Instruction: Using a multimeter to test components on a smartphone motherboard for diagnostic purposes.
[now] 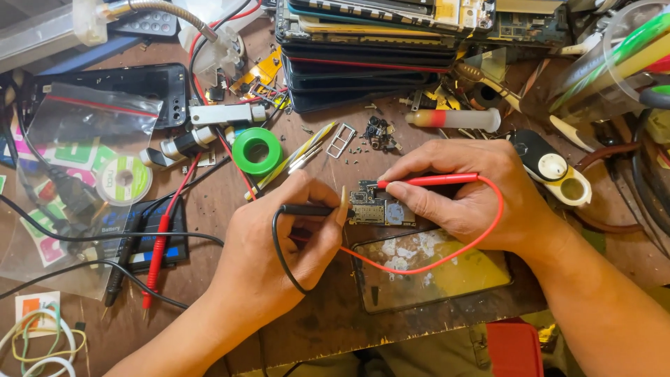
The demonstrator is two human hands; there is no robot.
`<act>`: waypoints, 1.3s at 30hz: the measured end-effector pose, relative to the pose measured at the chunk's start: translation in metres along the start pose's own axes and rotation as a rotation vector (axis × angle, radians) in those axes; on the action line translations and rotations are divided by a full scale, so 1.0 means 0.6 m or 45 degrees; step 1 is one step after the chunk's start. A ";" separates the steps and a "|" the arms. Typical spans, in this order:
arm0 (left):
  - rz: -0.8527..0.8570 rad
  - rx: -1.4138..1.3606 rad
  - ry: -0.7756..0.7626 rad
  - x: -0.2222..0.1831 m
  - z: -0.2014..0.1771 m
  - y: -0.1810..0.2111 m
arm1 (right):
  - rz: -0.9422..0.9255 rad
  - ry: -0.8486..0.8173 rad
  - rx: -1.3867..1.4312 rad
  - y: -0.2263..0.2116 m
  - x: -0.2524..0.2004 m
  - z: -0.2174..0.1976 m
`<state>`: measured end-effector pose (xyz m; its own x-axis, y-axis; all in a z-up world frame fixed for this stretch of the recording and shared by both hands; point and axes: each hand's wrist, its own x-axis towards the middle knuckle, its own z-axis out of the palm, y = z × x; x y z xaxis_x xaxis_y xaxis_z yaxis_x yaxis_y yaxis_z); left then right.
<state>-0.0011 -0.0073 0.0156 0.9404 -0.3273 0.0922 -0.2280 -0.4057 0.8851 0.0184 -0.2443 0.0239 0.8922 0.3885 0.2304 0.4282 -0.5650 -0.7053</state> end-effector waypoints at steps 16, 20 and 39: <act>-0.001 -0.027 -0.024 -0.001 -0.002 0.000 | -0.017 0.016 -0.012 0.000 -0.001 0.004; -0.003 -0.043 -0.032 -0.001 -0.002 0.000 | -0.037 0.016 -0.014 0.001 -0.001 0.004; 0.020 -0.040 -0.035 -0.001 -0.002 -0.001 | -0.027 0.011 -0.003 0.002 -0.002 0.005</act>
<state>-0.0010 -0.0057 0.0156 0.9294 -0.3569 0.0941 -0.2342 -0.3734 0.8976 0.0176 -0.2432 0.0212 0.8842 0.3940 0.2508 0.4471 -0.5586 -0.6986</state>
